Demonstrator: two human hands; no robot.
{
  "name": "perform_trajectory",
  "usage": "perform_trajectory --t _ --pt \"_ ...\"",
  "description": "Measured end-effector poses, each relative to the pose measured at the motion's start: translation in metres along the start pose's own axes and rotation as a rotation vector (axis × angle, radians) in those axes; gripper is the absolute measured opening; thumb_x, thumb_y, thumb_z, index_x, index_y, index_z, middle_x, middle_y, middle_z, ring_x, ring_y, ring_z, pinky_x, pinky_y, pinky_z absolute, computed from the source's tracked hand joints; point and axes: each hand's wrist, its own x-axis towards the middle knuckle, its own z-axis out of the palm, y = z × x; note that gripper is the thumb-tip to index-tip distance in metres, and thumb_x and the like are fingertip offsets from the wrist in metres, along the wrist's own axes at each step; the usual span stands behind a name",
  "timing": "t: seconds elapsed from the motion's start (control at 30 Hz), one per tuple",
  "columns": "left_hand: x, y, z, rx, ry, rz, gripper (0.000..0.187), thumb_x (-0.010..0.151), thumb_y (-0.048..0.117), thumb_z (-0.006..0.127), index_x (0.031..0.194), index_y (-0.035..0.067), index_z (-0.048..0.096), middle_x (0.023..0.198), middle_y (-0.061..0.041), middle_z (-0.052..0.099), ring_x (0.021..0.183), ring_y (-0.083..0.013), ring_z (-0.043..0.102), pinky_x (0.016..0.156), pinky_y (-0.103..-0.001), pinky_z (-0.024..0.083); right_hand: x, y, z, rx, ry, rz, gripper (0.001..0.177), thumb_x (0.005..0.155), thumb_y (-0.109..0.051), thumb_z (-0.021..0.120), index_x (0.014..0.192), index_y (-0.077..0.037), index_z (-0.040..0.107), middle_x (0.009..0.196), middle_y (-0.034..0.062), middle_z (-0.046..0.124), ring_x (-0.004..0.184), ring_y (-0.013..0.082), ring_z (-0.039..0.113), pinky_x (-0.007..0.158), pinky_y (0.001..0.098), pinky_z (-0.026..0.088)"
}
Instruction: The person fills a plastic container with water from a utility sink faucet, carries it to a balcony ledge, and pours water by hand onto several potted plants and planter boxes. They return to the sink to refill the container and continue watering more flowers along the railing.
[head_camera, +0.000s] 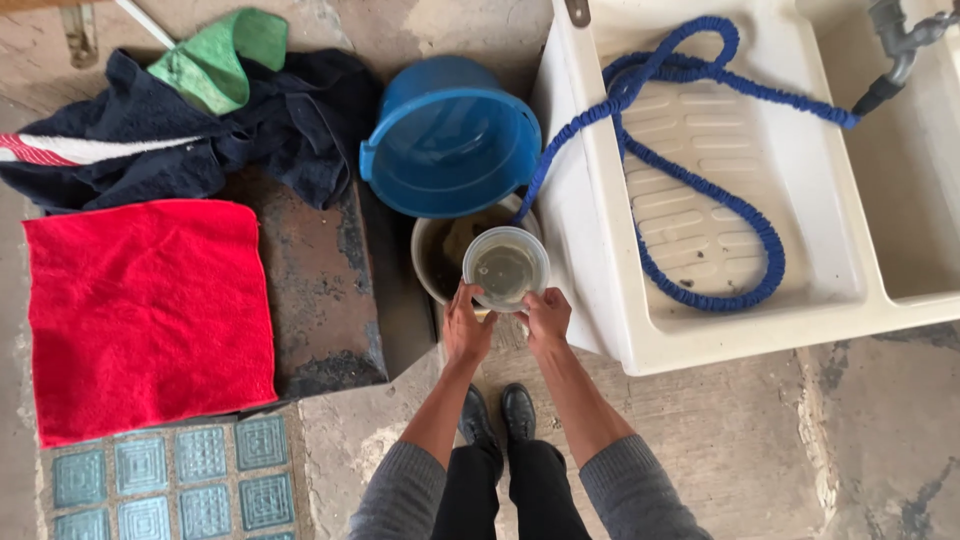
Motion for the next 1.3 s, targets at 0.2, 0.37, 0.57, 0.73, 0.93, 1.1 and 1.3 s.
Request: perform_trajectory --t 0.2,0.37,0.57,0.73,0.93,1.1,1.3 --pt "-0.006 -0.021 0.015 0.054 0.001 -0.012 0.057 0.069 0.007 0.088 0.115 0.016 0.056 0.122 -0.005 0.068 0.115 -0.0358 0.06 0.09 -0.048 0.05 0.004 0.02 -0.009 0.031 0.005 -0.01 0.017 0.083 0.002 0.065 0.082 -0.006 0.05 0.086 0.0071 0.059 0.079 0.0202 0.068 0.075 0.044 0.068" --pt "-0.006 -0.029 0.016 0.066 -0.028 -0.018 0.054 0.07 0.006 0.087 0.114 0.015 0.056 0.118 -0.005 0.069 0.112 -0.0363 0.062 0.09 -0.048 0.05 0.017 0.039 -0.015 0.02 0.002 -0.017 0.02 0.084 -0.001 0.067 0.081 -0.007 0.048 0.085 0.0059 0.056 0.079 0.0194 0.065 0.076 0.044 0.067" --pt "-0.009 -0.027 0.012 0.064 0.015 0.045 0.053 0.07 0.007 0.088 0.111 0.014 0.056 0.116 -0.007 0.07 0.11 -0.0372 0.062 0.091 -0.047 0.049 0.006 0.033 -0.011 0.062 -0.008 -0.034 0.02 0.083 0.0 0.068 0.08 -0.007 0.049 0.085 0.0052 0.055 0.078 0.0196 0.065 0.075 0.0435 0.068" --pt "-0.021 -0.009 -0.009 0.031 0.027 0.081 0.055 0.069 0.005 0.085 0.114 0.012 0.056 0.126 -0.007 0.068 0.114 -0.0368 0.06 0.094 -0.047 0.048 -0.02 0.016 -0.009 0.076 -0.022 -0.029 0.021 0.081 0.0 0.069 0.08 -0.007 0.049 0.084 0.0043 0.055 0.077 0.0189 0.065 0.074 0.042 0.068" --pt "-0.034 0.011 -0.039 -0.003 0.036 0.154 0.057 0.069 0.005 0.087 0.116 0.013 0.057 0.146 -0.012 0.057 0.126 -0.0377 0.053 0.104 -0.047 0.043 -0.067 -0.026 0.001 0.06 -0.032 -0.037 0.026 0.079 0.002 0.069 0.078 -0.009 0.046 0.081 0.0033 0.057 0.076 0.0171 0.064 0.068 0.0409 0.064" --pt "-0.038 0.048 -0.079 0.035 -0.018 0.22 0.061 0.063 0.009 0.093 0.113 0.013 0.059 0.154 -0.019 0.046 0.137 -0.0401 0.045 0.108 -0.05 0.04 -0.111 -0.065 0.011 0.075 -0.074 -0.044 0.032 0.08 0.004 0.067 0.072 -0.011 0.039 0.079 0.005 0.054 0.077 0.0213 0.069 0.079 0.0465 0.064" --pt "-0.051 0.095 -0.13 -0.01 0.035 0.416 0.057 0.057 0.015 0.098 0.097 0.009 0.058 0.154 -0.022 0.045 0.144 -0.0401 0.04 0.113 -0.051 0.039 -0.173 -0.111 0.011 0.1 -0.13 -0.037 0.033 0.08 0.004 0.067 0.074 -0.012 0.038 0.08 0.0048 0.053 0.079 0.0217 0.065 0.078 0.0517 0.066"
